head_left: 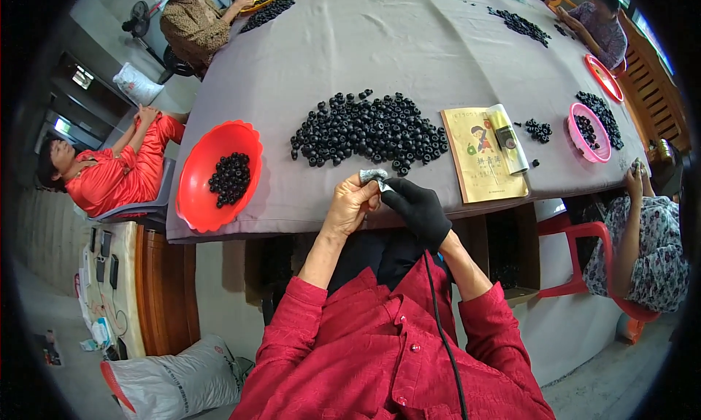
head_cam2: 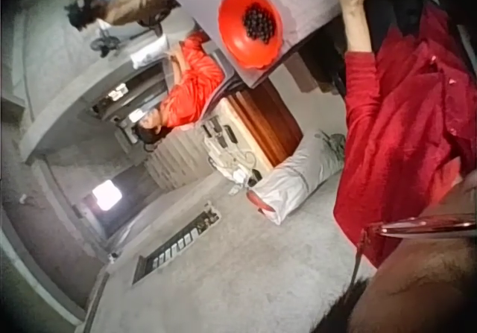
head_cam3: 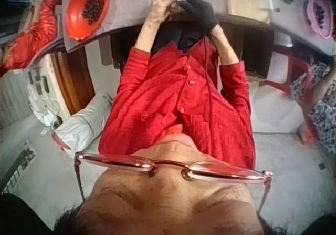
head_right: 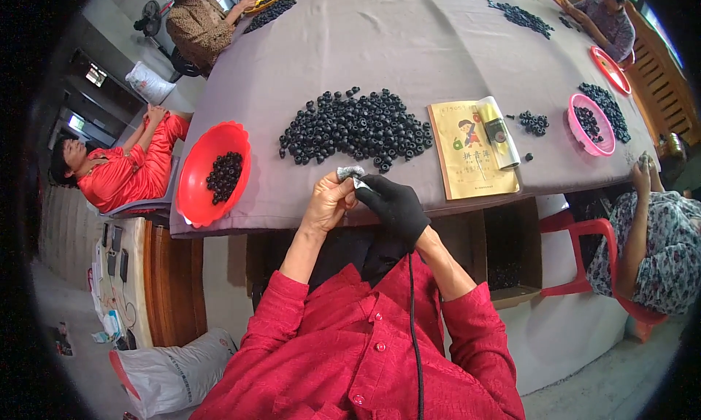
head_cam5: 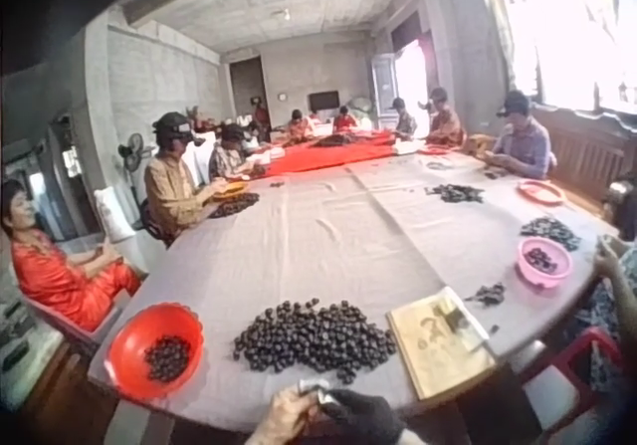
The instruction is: The person assembles small black plastic or rubber components by hand at a communal workshop table, using an assembly tool.
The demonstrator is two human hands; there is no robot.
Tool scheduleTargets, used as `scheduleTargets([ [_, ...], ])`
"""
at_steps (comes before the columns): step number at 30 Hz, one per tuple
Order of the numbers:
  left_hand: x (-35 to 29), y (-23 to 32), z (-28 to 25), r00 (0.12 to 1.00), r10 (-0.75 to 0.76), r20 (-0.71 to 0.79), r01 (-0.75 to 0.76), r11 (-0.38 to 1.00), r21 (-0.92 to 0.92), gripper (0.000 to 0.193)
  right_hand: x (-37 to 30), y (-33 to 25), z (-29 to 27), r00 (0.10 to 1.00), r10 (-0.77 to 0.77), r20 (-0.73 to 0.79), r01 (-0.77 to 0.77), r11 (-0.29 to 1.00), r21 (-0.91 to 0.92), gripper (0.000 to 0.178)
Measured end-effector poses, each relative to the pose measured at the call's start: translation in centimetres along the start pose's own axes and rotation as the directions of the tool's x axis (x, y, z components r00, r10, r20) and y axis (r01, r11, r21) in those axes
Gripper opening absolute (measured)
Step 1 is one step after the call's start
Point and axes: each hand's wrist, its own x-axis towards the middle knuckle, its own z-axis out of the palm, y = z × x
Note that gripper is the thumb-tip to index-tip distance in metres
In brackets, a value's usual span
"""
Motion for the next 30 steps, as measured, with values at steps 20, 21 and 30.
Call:
scheduleTargets([
  [20, -0.1, 0.0, 0.2, 1.0, -0.003, 0.027, 0.004, 1.0, -0.029, 0.014, 0.1, 0.1, 0.3, 0.998, -0.056, -0.031, 0.052, 0.992, -0.116, 0.031],
  [21, 0.0, 0.0, 0.2, 1.0, -0.008, 0.027, 0.009, 0.999, -0.034, 0.014, 0.1, -0.1, 0.3, 0.999, -0.033, -0.031, 0.03, 0.993, -0.113, 0.031],
  [30, -0.3, 0.1, 0.5, 1.0, -0.009, 0.022, 0.009, 1.0, -0.002, 0.012, -0.1, -0.9, 0.4, 0.999, 0.038, -0.023, -0.041, 0.993, -0.111, 0.031],
])
